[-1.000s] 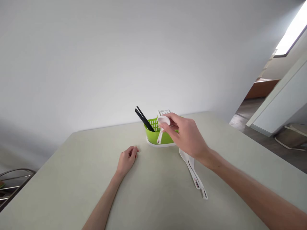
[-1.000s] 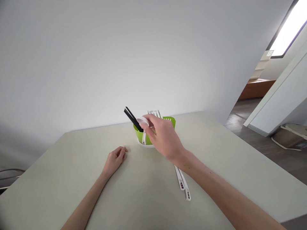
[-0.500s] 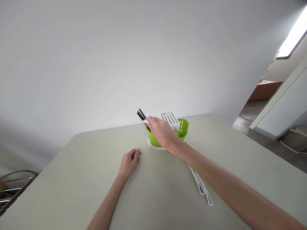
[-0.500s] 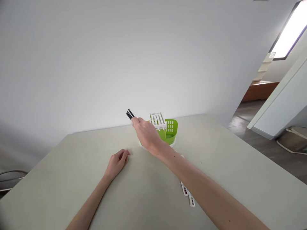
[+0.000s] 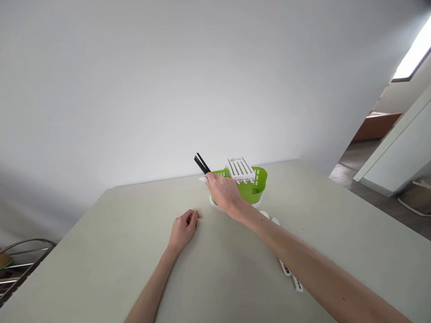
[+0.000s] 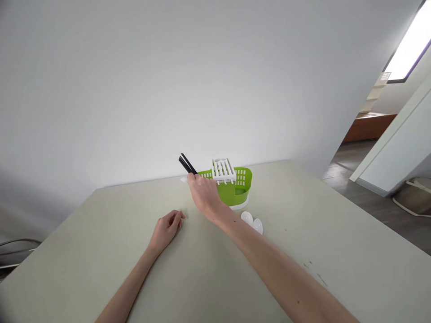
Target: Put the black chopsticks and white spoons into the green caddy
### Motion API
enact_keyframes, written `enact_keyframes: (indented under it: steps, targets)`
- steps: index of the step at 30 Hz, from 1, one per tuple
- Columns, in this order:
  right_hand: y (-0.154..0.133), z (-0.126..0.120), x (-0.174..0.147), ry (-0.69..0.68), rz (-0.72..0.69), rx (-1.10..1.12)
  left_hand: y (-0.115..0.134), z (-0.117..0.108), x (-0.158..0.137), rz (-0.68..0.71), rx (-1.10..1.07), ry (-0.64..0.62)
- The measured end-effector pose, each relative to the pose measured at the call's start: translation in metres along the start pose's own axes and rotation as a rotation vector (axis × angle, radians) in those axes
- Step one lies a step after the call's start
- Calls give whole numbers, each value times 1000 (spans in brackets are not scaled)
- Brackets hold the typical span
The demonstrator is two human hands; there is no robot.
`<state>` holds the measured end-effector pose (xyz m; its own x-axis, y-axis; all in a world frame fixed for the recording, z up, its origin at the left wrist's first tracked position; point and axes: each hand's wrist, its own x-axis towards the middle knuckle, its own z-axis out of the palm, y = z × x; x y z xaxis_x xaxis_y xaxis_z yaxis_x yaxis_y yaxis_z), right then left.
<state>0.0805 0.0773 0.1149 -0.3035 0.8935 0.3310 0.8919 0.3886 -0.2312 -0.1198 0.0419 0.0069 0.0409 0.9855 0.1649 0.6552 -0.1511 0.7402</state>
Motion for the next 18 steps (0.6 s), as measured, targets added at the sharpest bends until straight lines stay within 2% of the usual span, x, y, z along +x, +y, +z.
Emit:
enact_keyframes:
  steps: [13,15,18]
  targets:
    - [-4,7,-9,9,43,0,5,-1,-2,-5,5,-4]
    - [-1,4,-17,36,27,25,4,-1,-2,-7,8,-3]
    - [8,-5,-36,163,-43,113,3,-1,-2,-14,7,-4]
